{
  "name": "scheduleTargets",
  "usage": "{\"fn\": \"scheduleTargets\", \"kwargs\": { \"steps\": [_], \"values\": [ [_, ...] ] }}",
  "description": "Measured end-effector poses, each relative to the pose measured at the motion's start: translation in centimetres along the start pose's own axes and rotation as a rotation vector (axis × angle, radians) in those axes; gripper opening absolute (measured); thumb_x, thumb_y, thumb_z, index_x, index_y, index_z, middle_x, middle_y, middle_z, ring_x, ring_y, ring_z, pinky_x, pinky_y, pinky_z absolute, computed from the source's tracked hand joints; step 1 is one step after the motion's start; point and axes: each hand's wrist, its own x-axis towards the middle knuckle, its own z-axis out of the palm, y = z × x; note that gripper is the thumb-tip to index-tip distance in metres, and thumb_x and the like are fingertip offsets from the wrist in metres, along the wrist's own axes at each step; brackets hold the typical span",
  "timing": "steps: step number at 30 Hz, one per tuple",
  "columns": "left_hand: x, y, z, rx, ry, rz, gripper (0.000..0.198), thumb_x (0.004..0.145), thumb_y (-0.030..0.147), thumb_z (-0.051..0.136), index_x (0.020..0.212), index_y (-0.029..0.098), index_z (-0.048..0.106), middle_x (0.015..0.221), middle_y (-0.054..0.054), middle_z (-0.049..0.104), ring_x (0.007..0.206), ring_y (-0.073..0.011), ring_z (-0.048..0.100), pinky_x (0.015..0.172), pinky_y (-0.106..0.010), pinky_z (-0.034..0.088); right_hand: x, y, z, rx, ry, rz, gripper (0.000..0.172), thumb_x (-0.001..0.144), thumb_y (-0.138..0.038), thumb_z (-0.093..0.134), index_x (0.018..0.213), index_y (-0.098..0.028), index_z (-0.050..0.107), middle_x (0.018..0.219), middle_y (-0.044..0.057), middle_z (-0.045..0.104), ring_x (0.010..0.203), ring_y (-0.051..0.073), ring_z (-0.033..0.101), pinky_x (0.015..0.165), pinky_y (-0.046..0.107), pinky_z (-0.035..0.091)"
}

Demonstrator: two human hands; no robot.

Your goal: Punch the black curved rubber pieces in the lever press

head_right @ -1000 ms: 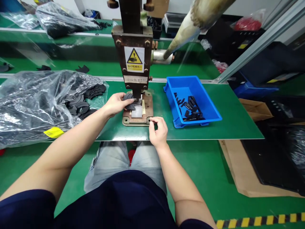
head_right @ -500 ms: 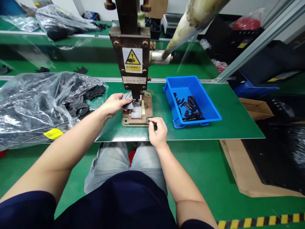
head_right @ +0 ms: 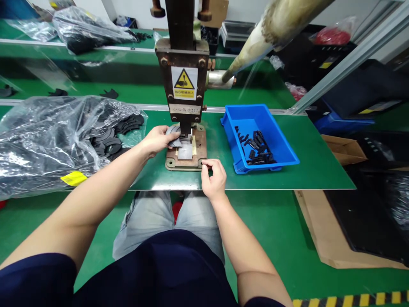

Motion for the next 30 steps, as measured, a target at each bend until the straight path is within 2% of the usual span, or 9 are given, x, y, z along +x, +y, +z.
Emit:
{"fn": "scheduleTargets", "kwargs": {
  "steps": [6, 9, 12, 14, 18, 23, 30],
  "values": [
    [0.1, -0.7, -0.4, -0.052, -0.083, 0.026, 0.046, 0.076, 0.052, 0.095, 0.089, 0.015, 0.07, 0.078, -0.005, 0.075, 0.059, -0.011, 0.064, 0.055, -0.023, 0.055, -0.1, 0.2, 0.0, -0.006, -0.006, 0.006, 0.015, 0.101, -0.027, 0.061, 0.111, -0.023, 0.071, 0.106, 0.008, 0.075, 0.099, 0.021, 0.071, 0.086, 0.04, 0.06],
    [1.1, -0.8, -1.3, -0.109, 0.052, 0.05, 0.048, 0.075, 0.054, 0.095, 0.088, 0.016, 0.069, 0.079, -0.004, 0.075, 0.059, -0.0113, 0.064, 0.054, -0.023, 0.054, -0.1, 0.2, -0.1, -0.013, -0.012, 0.01, 0.015, 0.1, -0.025, 0.062, 0.111, -0.023, 0.071, 0.106, 0.008, 0.075, 0.099, 0.021, 0.071, 0.088, 0.04, 0.06],
    [2.5, -0.8, -3.1, -0.171, 0.219, 0.072, 0.05, 0.073, 0.055, 0.095, 0.088, 0.017, 0.067, 0.079, -0.003, 0.074, 0.061, -0.0118, 0.064, 0.054, -0.023, 0.052, -0.1, 0.2, -0.3, -0.02, -0.024, 0.008, 0.014, 0.1, -0.024, 0.062, 0.111, -0.022, 0.071, 0.105, 0.007, 0.075, 0.099, 0.021, 0.071, 0.089, 0.04, 0.06],
    [3.2, -0.9, -4.4, -0.169, 0.242, 0.072, 0.05, 0.072, 0.055, 0.095, 0.09, 0.017, 0.068, 0.081, -0.003, 0.073, 0.063, -0.0121, 0.065, 0.056, -0.023, 0.052, -0.1, 0.1, -0.5, -0.023, -0.03, 0.005, 0.014, 0.1, -0.022, 0.062, 0.111, -0.023, 0.071, 0.104, 0.007, 0.074, 0.099, 0.021, 0.071, 0.089, 0.04, 0.06],
    [3.4, -1.0, -6.3, -0.103, 0.221, 0.081, 0.052, 0.068, 0.055, 0.095, 0.094, 0.016, 0.071, 0.086, -0.004, 0.075, 0.07, -0.0155, 0.068, 0.058, -0.024, 0.053, -0.2, 0.2, -0.8, -0.029, -0.021, 0.001, 0.015, 0.099, -0.019, 0.063, 0.11, -0.023, 0.071, 0.103, 0.007, 0.073, 0.099, 0.021, 0.071, 0.088, 0.04, 0.06],
    [2.5, 0.1, -7.1, -0.025, 0.127, 0.069, 0.056, 0.067, 0.059, 0.095, 0.095, 0.016, 0.073, 0.088, -0.006, 0.076, 0.078, -0.021, 0.072, 0.062, -0.028, 0.058, -0.6, 0.4, -1.1, -0.039, -0.016, 0.007, 0.017, 0.097, -0.014, 0.063, 0.11, -0.023, 0.07, 0.099, 0.006, 0.072, 0.096, 0.019, 0.07, 0.083, 0.037, 0.06],
    [2.4, 2.3, -8.2, 0.078, -0.015, 0.084, 0.054, 0.072, 0.061, 0.094, 0.095, 0.017, 0.072, 0.091, -0.006, 0.076, 0.078, -0.0202, 0.073, 0.065, -0.032, 0.063, -1.0, 0.6, -1.6, 0.039, -0.033, 0.036, 0.023, 0.095, -0.009, 0.063, 0.112, -0.022, 0.071, 0.1, 0.006, 0.071, 0.096, 0.019, 0.07, 0.08, 0.036, 0.059]
  ]
}}
